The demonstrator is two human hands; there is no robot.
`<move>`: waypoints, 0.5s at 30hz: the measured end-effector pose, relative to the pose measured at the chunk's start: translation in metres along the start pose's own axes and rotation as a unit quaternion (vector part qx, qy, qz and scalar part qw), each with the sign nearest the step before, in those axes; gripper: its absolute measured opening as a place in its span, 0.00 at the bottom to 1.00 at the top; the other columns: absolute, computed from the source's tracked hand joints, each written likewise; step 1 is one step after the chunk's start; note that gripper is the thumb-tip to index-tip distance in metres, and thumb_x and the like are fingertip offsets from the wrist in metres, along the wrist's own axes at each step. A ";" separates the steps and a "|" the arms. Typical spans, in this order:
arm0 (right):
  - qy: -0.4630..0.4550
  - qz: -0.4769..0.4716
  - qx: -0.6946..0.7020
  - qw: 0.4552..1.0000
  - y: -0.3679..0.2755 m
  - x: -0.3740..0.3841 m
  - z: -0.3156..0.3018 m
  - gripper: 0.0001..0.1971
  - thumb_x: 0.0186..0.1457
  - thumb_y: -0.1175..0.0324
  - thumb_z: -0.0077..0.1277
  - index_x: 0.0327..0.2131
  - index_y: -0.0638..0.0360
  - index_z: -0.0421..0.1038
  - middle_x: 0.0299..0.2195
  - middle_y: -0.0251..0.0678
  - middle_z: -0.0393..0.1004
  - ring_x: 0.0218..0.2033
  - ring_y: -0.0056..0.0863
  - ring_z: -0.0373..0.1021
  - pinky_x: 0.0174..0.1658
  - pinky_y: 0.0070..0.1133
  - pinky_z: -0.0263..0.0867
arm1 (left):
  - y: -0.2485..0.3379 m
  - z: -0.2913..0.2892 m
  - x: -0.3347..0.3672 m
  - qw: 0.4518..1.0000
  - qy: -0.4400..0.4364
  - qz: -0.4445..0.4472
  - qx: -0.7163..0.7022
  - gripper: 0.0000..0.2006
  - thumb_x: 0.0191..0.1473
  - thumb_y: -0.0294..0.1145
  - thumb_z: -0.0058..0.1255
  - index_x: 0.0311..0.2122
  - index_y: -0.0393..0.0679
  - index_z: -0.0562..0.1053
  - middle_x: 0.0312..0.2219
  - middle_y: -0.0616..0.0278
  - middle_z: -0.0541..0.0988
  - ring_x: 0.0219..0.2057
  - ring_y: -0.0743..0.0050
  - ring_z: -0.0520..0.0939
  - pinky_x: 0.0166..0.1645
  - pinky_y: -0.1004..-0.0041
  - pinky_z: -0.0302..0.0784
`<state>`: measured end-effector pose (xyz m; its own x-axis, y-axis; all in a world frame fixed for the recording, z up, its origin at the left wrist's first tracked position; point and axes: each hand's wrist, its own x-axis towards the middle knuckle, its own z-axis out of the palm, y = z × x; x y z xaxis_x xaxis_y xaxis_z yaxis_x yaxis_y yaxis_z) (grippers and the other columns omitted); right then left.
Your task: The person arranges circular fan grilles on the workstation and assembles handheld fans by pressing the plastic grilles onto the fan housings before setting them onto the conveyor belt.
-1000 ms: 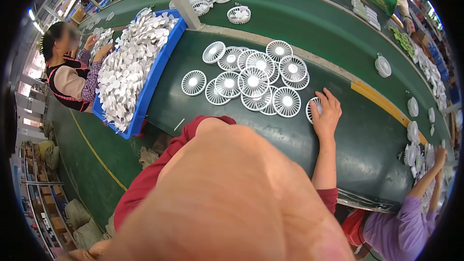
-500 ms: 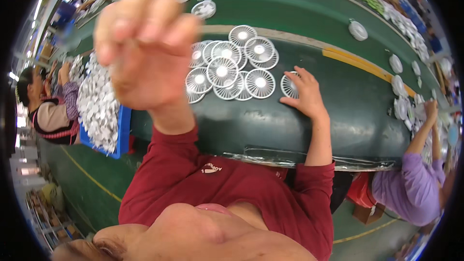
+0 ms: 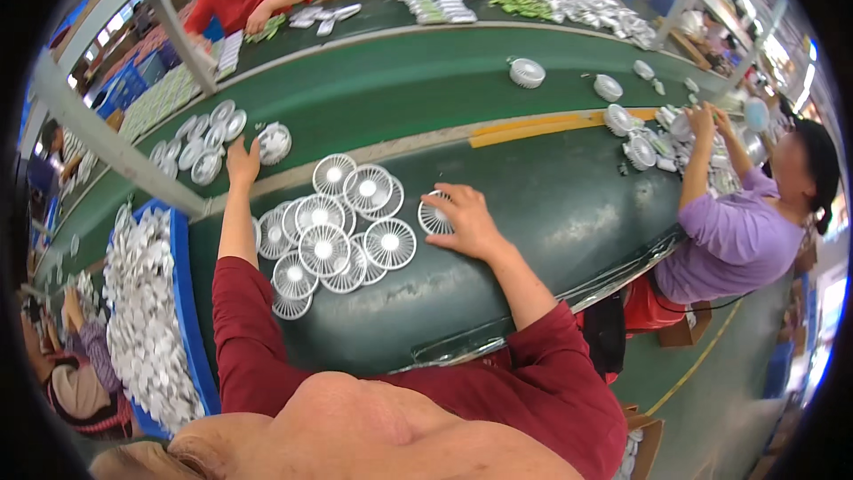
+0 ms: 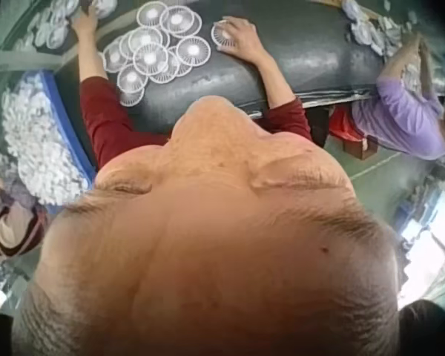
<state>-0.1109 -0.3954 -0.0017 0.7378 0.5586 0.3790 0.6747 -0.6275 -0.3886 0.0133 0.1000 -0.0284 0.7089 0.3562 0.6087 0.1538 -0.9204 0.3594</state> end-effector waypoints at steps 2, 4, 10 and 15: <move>0.010 0.022 -0.001 1.000 0.012 -0.007 -0.002 0.35 0.37 0.56 0.66 0.53 0.46 0.68 0.55 0.42 0.64 0.56 0.44 0.59 0.57 0.38 0.54 | 0.029 0.023 0.005 0.985 -0.152 -0.056 0.066 0.23 0.54 0.47 0.49 0.45 0.36 0.72 0.42 0.42 0.76 0.45 0.40 0.75 0.49 0.54 0.71; 0.018 0.031 0.023 0.999 0.013 -0.007 -0.001 0.34 0.39 0.56 0.66 0.53 0.46 0.68 0.55 0.42 0.63 0.56 0.43 0.59 0.58 0.38 0.53 | 0.029 0.024 0.008 0.978 -0.203 -0.037 0.039 0.19 0.54 0.45 0.49 0.41 0.37 0.72 0.39 0.42 0.77 0.42 0.40 0.76 0.46 0.53 0.73; 0.035 0.061 0.147 0.987 0.001 0.029 -0.007 0.35 0.42 0.61 0.65 0.56 0.49 0.65 0.58 0.44 0.60 0.59 0.43 0.56 0.61 0.34 0.54 | 0.048 0.017 -0.005 0.984 -0.116 -0.029 -0.130 0.14 0.59 0.40 0.44 0.37 0.38 0.70 0.33 0.43 0.78 0.37 0.40 0.78 0.41 0.53 0.72; 0.103 -0.064 0.152 0.981 -0.059 0.103 -0.012 0.38 0.41 0.60 0.66 0.58 0.49 0.63 0.58 0.46 0.58 0.58 0.45 0.56 0.60 0.35 0.54 | 0.111 -0.025 -0.049 0.892 -0.045 -0.104 -0.437 0.20 0.62 0.43 0.45 0.47 0.34 0.71 0.38 0.56 0.78 0.39 0.72 0.78 0.44 0.72 0.73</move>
<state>-0.0745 -0.3072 0.0704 0.6472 0.4809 0.5915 0.7603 -0.3501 -0.5471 -0.0213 -0.0156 -0.0008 0.7864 0.4538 0.4190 -0.2793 -0.3438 0.8966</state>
